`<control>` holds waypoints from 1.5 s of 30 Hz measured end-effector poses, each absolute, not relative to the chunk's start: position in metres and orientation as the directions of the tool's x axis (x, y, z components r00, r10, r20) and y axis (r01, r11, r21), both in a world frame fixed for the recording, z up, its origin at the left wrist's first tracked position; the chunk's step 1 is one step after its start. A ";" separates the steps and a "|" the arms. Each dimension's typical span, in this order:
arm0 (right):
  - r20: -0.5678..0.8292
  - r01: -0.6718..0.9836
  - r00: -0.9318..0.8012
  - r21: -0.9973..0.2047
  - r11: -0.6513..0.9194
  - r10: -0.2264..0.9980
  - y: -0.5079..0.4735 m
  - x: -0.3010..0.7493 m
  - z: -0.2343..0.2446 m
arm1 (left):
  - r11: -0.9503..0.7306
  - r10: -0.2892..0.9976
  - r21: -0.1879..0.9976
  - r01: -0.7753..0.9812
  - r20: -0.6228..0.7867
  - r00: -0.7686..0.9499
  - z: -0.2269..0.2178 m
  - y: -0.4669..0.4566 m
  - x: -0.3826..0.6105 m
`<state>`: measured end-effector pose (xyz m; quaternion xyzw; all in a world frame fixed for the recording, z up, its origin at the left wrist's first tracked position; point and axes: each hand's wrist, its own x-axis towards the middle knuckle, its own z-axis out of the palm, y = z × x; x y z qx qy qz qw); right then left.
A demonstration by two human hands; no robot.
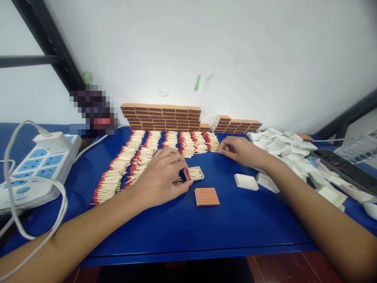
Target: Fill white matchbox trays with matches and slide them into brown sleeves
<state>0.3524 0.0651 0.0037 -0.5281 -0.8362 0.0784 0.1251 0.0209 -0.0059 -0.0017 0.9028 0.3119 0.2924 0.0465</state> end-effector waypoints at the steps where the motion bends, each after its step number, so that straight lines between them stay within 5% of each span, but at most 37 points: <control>1: 0.120 0.861 -0.414 -0.270 0.431 0.902 0.064 0.353 0.004 | -0.801 0.591 0.269 0.535 0.496 0.636 -0.002 -0.006 0.021; 24: 0.078 0.855 -0.440 -0.268 0.444 0.895 0.058 0.347 0.010 | -0.800 0.590 0.262 0.539 0.502 0.632 -0.002 -0.006 0.021; 33: 0.162 0.700 -0.598 -0.371 0.610 0.785 0.007 0.289 0.026 | -0.798 0.595 0.268 0.539 0.492 0.636 -0.002 -0.007 0.022; 45: 0.199 0.630 -0.630 -0.434 0.644 0.750 -0.003 0.283 0.031 | -0.806 0.584 0.263 0.531 0.501 0.638 -0.003 -0.006 0.021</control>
